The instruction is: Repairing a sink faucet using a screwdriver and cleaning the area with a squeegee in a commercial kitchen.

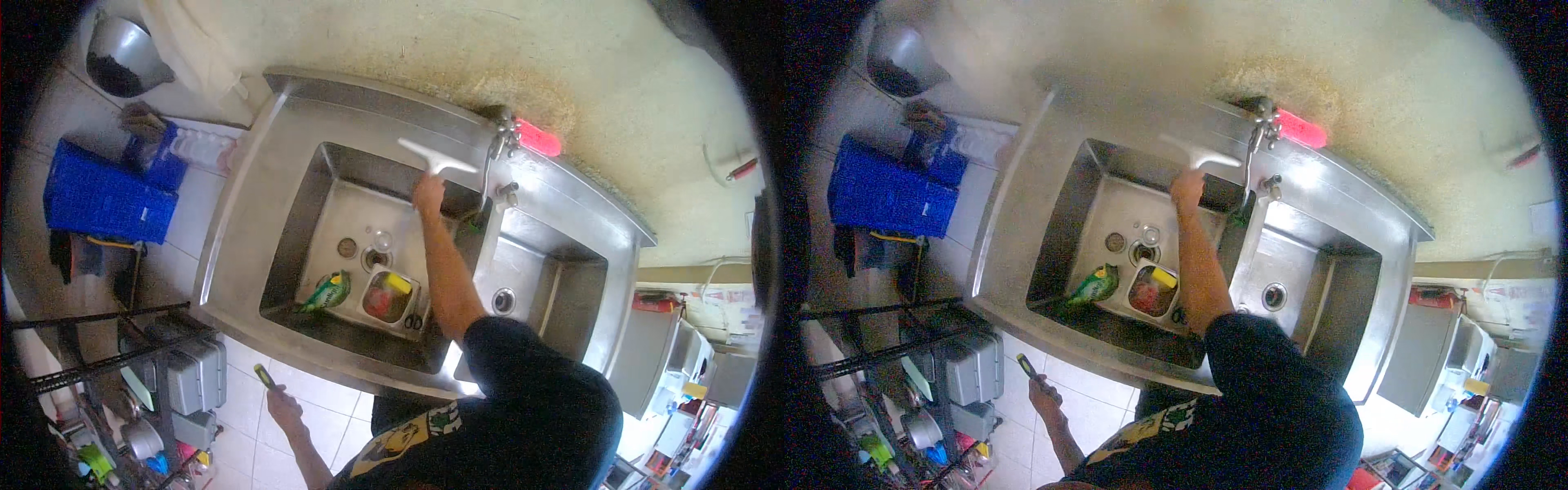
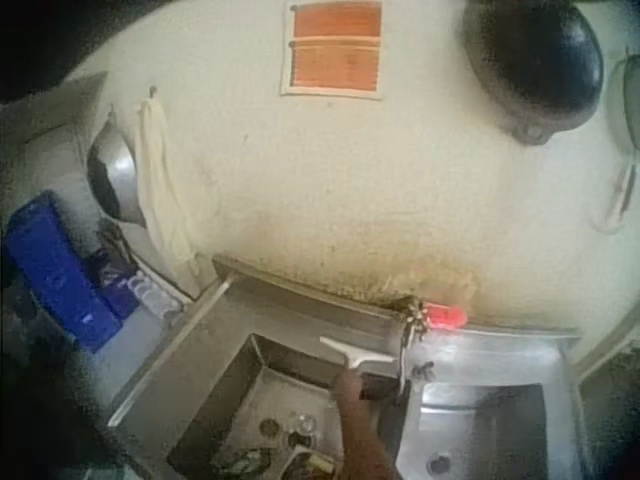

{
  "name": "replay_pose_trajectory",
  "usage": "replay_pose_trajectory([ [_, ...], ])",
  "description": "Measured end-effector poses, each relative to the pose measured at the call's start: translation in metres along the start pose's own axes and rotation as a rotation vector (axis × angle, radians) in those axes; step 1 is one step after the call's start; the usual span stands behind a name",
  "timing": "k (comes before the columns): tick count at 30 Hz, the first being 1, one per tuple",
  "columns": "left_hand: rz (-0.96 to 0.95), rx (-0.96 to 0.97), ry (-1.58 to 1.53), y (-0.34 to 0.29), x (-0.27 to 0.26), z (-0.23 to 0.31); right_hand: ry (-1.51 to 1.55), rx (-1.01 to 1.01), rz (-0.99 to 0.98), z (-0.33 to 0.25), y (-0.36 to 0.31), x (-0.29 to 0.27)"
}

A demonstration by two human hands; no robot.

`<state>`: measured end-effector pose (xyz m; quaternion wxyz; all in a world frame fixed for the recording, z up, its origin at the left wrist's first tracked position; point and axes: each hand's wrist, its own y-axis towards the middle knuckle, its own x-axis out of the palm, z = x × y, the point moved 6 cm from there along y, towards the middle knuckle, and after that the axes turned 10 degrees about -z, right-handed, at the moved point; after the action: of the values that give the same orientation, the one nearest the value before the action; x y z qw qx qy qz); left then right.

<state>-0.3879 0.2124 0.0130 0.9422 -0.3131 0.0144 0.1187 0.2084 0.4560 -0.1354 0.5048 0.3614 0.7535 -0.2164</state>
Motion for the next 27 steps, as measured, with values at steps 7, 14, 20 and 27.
replay_pose_trajectory([
  [7,-0.185,0.099,-0.148,0.013,0.011,0.031,0.200,-0.143,-0.472,-0.077,-0.181,-0.027],
  [14,0.074,0.090,0.044,-0.008,-0.041,0.011,0.119,-0.429,-0.215,-0.249,-0.048,-0.023],
  [20,0.026,-0.037,-0.171,0.000,-0.035,-0.020,-0.227,-0.282,-0.386,-0.237,0.105,0.058],
  [27,0.019,-0.044,-0.152,0.015,-0.016,0.000,-0.037,-0.325,-0.203,-0.187,-0.103,0.024],
])
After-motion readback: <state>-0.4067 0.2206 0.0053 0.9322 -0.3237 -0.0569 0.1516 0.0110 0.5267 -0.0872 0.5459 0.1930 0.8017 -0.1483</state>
